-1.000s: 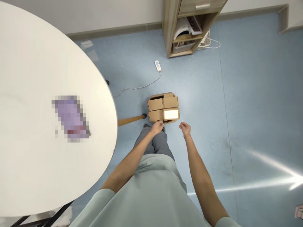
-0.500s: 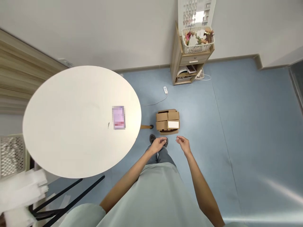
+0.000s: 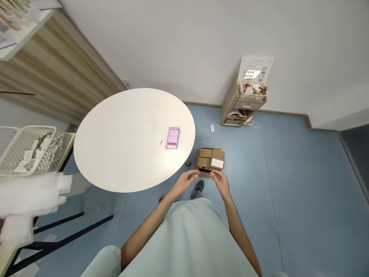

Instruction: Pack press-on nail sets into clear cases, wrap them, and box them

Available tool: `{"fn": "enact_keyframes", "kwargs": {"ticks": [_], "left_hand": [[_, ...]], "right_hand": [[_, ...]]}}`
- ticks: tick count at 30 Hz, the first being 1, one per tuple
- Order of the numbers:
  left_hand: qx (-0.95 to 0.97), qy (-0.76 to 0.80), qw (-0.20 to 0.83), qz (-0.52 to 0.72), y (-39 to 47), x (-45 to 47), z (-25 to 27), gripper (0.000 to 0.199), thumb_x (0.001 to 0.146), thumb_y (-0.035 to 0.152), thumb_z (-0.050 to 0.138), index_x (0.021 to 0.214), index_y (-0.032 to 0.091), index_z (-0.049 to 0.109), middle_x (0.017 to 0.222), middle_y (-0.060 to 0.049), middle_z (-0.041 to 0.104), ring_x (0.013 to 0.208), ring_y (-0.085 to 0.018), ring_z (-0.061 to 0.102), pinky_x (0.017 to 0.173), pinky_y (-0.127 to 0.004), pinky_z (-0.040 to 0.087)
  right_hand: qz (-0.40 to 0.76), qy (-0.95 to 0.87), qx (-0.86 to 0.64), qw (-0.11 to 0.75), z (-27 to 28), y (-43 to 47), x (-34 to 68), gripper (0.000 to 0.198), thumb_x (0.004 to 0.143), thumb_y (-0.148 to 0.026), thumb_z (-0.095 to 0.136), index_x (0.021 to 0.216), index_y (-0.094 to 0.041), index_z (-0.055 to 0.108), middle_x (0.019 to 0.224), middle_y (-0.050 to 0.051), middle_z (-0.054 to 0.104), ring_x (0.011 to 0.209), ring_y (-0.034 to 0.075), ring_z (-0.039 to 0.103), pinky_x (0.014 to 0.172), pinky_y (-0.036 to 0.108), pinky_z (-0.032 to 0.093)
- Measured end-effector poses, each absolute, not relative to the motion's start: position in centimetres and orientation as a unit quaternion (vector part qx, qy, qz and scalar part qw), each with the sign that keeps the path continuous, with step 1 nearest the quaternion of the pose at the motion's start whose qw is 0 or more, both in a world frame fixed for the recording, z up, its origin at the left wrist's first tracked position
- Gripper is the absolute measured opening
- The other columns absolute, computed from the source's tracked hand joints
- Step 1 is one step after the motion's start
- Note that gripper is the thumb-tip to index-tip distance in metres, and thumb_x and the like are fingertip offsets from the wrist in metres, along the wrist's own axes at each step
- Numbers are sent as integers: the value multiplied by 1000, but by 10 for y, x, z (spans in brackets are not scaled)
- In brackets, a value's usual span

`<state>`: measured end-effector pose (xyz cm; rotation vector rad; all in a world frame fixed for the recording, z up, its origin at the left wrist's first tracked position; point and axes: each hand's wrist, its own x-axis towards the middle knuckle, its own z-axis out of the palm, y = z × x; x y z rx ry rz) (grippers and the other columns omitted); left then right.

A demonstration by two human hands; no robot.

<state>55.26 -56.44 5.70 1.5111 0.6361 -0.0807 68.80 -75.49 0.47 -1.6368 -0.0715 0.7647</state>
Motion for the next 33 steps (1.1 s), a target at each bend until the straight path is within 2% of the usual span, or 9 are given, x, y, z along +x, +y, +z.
{"fn": "enact_keyframes", "kwargs": {"ticks": [4,8,13,23,33], "left_hand": [[645,289,707,-1,-541,495,75,47,93,52,68,131,24,74,138,-10,74,121,-30,73,110,-42,55],[626,300,719,46,-512,423,95,51,94,55,65,134,24,72,140,-10,72,127,-30,70,114,-45,52],[596,323,726,117,-476,332,117,48,94,52,67,131,21,72,138,-11,73,125,-30,71,116,-47,49],[509,388,728,246,-426,178,135,47,93,50,72,130,21,72,137,-13,73,130,-31,68,118,-49,48],[429,479,690,332,-370,93,107,50,91,54,73,129,21,72,138,-14,72,126,-32,70,115,-50,51]], "right_hand": [[326,-73,-726,602,46,-726,651,55,75,-66,84,107,-21,80,104,12,82,97,31,78,95,46,64],[321,-116,-736,585,86,-689,599,57,78,-66,83,111,-19,80,104,12,81,96,29,78,94,46,63],[331,-170,-735,567,116,-633,522,58,78,-66,83,112,-18,80,102,12,81,92,28,78,92,47,64],[418,-297,-711,481,139,-523,385,50,86,-61,79,115,-20,79,105,11,80,95,27,77,97,49,61],[482,-401,-675,388,135,-405,320,49,87,-62,76,113,-21,78,103,11,81,96,29,78,93,47,62]]}}
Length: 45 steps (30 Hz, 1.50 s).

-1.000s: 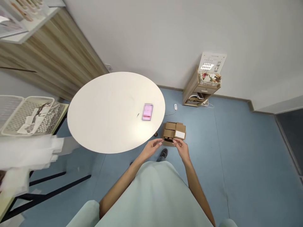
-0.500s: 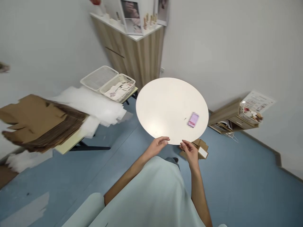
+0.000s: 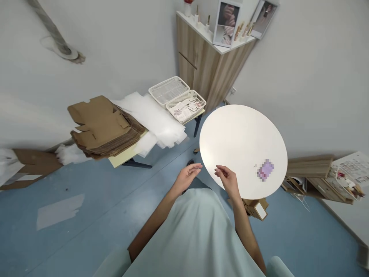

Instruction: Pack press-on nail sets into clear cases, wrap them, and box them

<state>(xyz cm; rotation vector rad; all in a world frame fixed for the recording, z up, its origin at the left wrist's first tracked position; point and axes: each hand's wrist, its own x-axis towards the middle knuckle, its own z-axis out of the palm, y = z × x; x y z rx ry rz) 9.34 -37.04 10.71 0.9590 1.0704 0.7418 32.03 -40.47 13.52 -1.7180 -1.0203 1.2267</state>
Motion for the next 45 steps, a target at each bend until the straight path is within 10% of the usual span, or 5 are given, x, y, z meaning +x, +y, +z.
{"fn": "enact_keyframes", "kwargs": {"ticks": [16,24,34,45], "left_hand": [[395,550,634,373,-165,24,122,49,88,56,75,123,21,74,134,-12,75,124,-32,71,115,-50,50],[375,557,647,362,-110,-4,113,49,86,58,76,120,21,75,134,-12,75,122,-33,71,113,-50,51],[374,542,660,362,-46,-66,110,46,86,52,77,119,20,75,132,-13,75,120,-32,72,114,-50,49],[376,522,686,340,-30,-119,96,51,86,54,76,123,19,73,132,-14,75,119,-31,73,112,-49,51]], "right_hand": [[461,-532,-626,336,100,-123,247,38,93,-51,67,113,-22,78,108,9,81,97,26,75,92,40,60],[364,-654,-652,123,49,-3,191,29,99,-29,61,122,-19,75,115,10,78,100,24,70,97,35,52],[296,-666,-672,-131,12,55,131,41,101,-16,56,141,-13,64,135,19,68,126,28,57,103,35,44],[293,-641,-699,-121,14,60,112,26,102,-12,51,114,-14,75,124,17,71,116,25,59,91,30,44]]}}
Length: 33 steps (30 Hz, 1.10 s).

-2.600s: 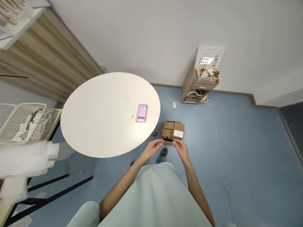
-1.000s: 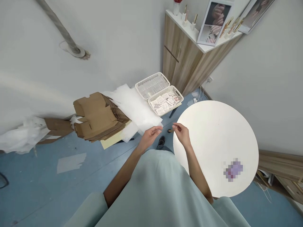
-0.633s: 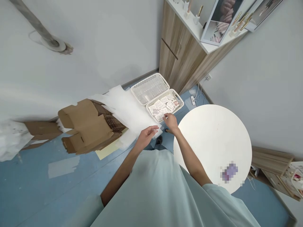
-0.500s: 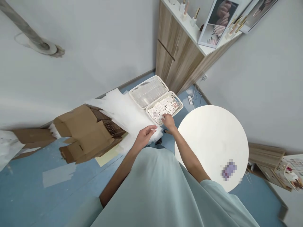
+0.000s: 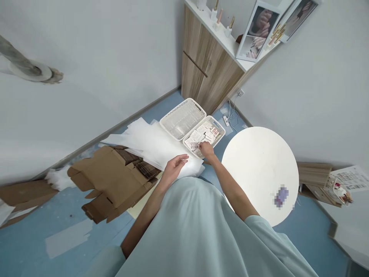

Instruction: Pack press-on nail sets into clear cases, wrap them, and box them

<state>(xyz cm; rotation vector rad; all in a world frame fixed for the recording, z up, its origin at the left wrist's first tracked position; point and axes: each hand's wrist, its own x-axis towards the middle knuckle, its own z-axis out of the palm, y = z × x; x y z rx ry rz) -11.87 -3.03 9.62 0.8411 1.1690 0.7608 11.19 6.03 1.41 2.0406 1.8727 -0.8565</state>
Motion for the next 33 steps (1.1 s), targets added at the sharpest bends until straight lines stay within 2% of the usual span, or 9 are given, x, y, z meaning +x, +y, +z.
{"fn": "enact_keyframes", "kwargs": {"ticks": [3,5,8,11,14,19,26,29,33], "left_hand": [[378,513,696,332,-30,-123,90,50,86,54,75,122,19,73,131,-15,75,117,-30,73,111,-49,51],[379,507,704,323,-29,-123,84,50,85,54,75,121,20,73,130,-15,76,115,-30,74,110,-49,51],[386,505,710,303,-26,-117,76,51,84,55,75,121,20,73,130,-15,76,114,-29,74,109,-49,52],[398,503,715,278,-22,-101,72,54,84,57,76,124,21,71,133,-15,73,113,-28,74,105,-47,54],[411,479,740,234,-19,-77,77,57,85,61,75,125,20,70,132,-15,73,111,-28,75,102,-47,56],[462,398,776,160,-26,-33,102,53,84,62,78,115,18,74,111,-12,80,102,-28,76,99,-47,57],[517,353,769,130,-45,17,122,49,83,63,78,105,19,74,105,-11,80,95,-28,76,93,-46,57],[519,333,775,138,-49,40,128,46,85,61,78,106,20,74,112,-11,80,105,-28,74,97,-44,56],[442,273,846,122,-56,79,138,47,88,60,77,111,19,75,125,-12,77,122,-32,69,104,-45,55]], "right_hand": [[-295,638,705,91,26,54,117,22,100,-15,55,106,-16,77,121,14,73,111,23,62,88,28,45],[-302,620,723,34,35,45,123,21,99,-19,57,104,-17,77,115,11,76,103,21,65,87,28,46],[-336,538,763,-127,54,21,136,19,94,-31,63,92,-18,78,98,8,78,88,20,67,83,30,49],[-404,421,759,-289,81,-14,150,28,85,-46,69,85,-20,78,85,4,77,80,21,67,77,32,52],[-462,321,727,-393,113,-55,161,33,78,-51,76,83,-19,79,82,4,77,77,20,67,74,31,51],[-435,249,735,-457,153,-113,178,28,78,-48,79,81,-19,80,82,5,77,75,18,63,69,30,48],[-383,185,749,-508,167,-170,206,32,75,-50,81,79,-19,80,83,6,77,78,19,64,66,30,48],[-389,169,744,-516,166,-192,216,32,76,-52,80,79,-20,79,82,6,76,75,19,63,63,29,45],[-420,152,704,-552,159,-215,226,33,79,-54,80,78,-21,79,80,5,75,74,18,63,65,31,45]]}}
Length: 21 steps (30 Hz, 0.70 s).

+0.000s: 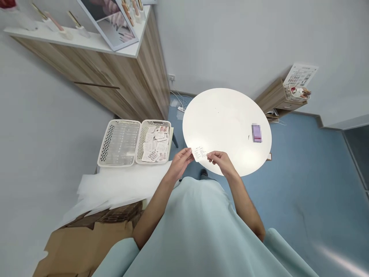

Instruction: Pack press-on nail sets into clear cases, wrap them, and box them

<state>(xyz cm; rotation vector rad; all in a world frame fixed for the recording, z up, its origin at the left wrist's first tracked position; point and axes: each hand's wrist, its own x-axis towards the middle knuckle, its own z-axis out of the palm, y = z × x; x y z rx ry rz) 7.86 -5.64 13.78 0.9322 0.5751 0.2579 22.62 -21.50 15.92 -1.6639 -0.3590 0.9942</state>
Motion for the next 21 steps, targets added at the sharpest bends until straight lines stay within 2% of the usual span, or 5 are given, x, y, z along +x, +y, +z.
{"fn": "enact_keyframes", "kwargs": {"ticks": [5,14,16,21], "left_hand": [[387,225,891,80,-78,130,148,61,94,65,68,129,16,73,132,-16,74,130,-37,66,108,-49,53],[370,228,897,83,-126,205,148,63,93,63,70,132,14,72,135,-18,73,130,-38,65,109,-49,52],[370,235,894,97,-136,217,146,63,89,61,76,130,13,72,134,-19,73,130,-37,65,108,-48,52],[403,300,850,157,-155,236,140,59,86,53,82,130,16,71,132,-19,74,128,-33,67,104,-44,51]], "right_hand": [[468,-128,-656,579,151,-236,244,36,81,-57,79,77,-21,75,83,4,72,76,17,61,69,30,47],[488,-123,-634,588,150,-279,314,43,81,-63,77,77,-20,74,87,6,73,78,18,61,68,29,48],[469,-125,-651,584,148,-287,326,42,80,-62,78,79,-20,76,87,6,74,78,18,62,68,30,48],[327,-153,-739,568,151,-302,337,32,83,-55,78,87,-23,78,94,4,78,81,20,64,75,34,51]]}}
